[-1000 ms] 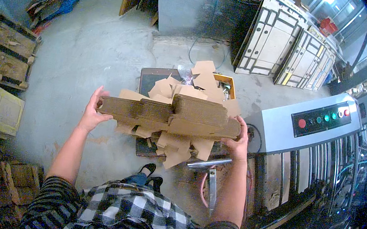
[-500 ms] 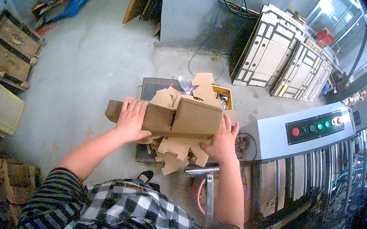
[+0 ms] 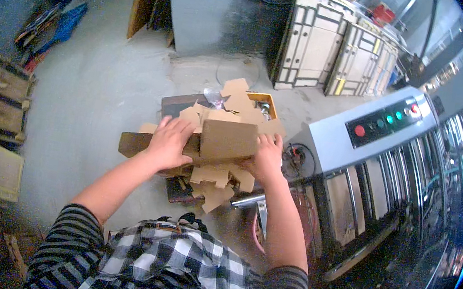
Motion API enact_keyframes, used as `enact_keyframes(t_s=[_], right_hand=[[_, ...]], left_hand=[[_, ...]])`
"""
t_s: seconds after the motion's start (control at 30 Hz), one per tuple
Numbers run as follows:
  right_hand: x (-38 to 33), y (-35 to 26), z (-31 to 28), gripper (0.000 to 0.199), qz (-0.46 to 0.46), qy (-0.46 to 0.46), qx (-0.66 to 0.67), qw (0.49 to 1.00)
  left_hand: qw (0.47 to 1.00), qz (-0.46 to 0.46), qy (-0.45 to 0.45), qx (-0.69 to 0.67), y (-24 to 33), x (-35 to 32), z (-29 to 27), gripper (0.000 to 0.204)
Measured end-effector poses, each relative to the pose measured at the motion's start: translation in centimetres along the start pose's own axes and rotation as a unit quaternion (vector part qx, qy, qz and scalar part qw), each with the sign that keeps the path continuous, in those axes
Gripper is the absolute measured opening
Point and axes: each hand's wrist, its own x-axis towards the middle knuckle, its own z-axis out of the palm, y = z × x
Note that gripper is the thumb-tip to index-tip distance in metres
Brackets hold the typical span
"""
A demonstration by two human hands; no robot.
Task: The person repeatedly picks up stacks of flat cardboard pieces from a nearby pile and feeds them into a cardboard processing machine. The person handles the cardboard by hand, placing the pieces onto the machine's input area in a continuous loop.
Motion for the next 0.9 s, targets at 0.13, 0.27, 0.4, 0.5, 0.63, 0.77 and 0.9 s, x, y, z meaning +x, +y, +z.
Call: enact_keyframes(t_s=[0.13, 0.27, 0.4, 0.5, 0.63, 0.77, 0.9], right_hand=[[-0.3, 0.1, -2.1, 0.076, 0.008, 0.051, 0.022, 0.998], [-2.6, -0.8, -8.8, 0.061, 0.081, 0.352, 0.128, 0.924], [-10.0, 1.1, -8.1, 0.034, 0.333, 0.439, 0.244, 0.798], [-12.6, 0.5, -3.0, 0.080, 0.366, 0.213, 0.521, 0.741], [-12.6, -2.5, -2.3, 0.064, 0.235, 0.370, 0.772, 0.460], [-15.4, -2.4, -5.5, 0.056, 0.275, 0.440, 0.702, 0.488], [-20.3, -3.0, -10.4, 0.058, 0.248, 0.398, 0.719, 0.513]], left_hand=[[0.999, 0.014, -0.011, -0.036, 0.8, 1.8, -0.1, 0.060], [0.998, -0.018, -0.022, -0.061, 2.5, 4.1, -5.6, 0.064], [0.960, 0.015, -0.045, -0.276, 3.4, 6.9, -8.9, 0.067], [0.902, 0.066, -0.094, -0.416, 8.1, 8.2, -9.5, 0.068], [0.857, 0.076, -0.178, -0.478, 13.7, 7.6, -8.2, 0.071], [0.851, 0.103, -0.218, -0.467, 15.3, 8.6, -5.3, 0.076], [0.691, 0.217, -0.124, -0.678, 17.6, 10.4, -8.4, 0.079]])
